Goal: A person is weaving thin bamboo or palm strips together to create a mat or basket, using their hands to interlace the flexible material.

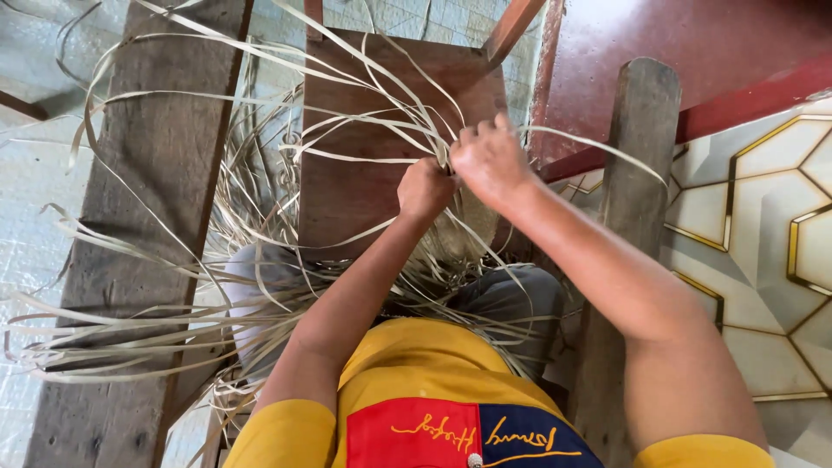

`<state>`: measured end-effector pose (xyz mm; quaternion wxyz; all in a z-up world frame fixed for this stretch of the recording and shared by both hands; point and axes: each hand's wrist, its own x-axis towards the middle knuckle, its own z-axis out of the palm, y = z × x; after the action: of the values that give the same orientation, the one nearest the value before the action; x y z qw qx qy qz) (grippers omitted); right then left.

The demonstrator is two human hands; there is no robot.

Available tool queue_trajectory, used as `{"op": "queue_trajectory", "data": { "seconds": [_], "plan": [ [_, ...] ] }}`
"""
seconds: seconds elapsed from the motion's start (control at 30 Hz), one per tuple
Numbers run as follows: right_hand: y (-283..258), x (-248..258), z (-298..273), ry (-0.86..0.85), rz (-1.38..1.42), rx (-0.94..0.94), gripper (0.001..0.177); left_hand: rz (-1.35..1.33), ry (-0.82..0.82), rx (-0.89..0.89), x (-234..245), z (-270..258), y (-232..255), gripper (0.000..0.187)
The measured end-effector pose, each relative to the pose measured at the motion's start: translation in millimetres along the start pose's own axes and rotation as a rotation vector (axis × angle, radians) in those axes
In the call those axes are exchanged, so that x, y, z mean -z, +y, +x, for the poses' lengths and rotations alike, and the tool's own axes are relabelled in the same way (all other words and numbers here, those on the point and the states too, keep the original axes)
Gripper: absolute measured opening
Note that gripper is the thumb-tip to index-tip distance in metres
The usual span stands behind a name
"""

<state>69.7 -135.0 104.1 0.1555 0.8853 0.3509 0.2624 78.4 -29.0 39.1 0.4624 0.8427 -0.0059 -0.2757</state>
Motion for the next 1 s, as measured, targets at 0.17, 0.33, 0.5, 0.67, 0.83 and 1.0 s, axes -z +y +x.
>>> {"op": "queue_trajectory", "data": {
  "seconds": [0.17,0.33,0.5,0.67,0.83,1.0],
  "plan": [
    [59,54,44,-0.362,-0.393,0.019,0.014,-0.022,0.077,0.031,-3,4,-3,0.023],
    [66,53,38,-0.044,-0.393,0.023,0.022,-0.066,0.073,0.011,0,10,-15,0.033],
    [44,67,38,-0.173,-0.299,0.022,0.011,-0.1,0.095,-0.035,2,5,-17,0.041],
    [33,79,33,-0.274,-0.242,0.005,0.011,-0.109,0.073,0.019,1,-7,-9,0.041],
    [10,8,-4,-0.338,0.215,0.03,0.007,-0.118,0.056,0.013,3,-12,-9,0.039],
    [4,-29,-45,-0.231,0.175,0.023,0.009,-0.139,0.048,0.039,-7,9,-27,0.031]
  ]
}}
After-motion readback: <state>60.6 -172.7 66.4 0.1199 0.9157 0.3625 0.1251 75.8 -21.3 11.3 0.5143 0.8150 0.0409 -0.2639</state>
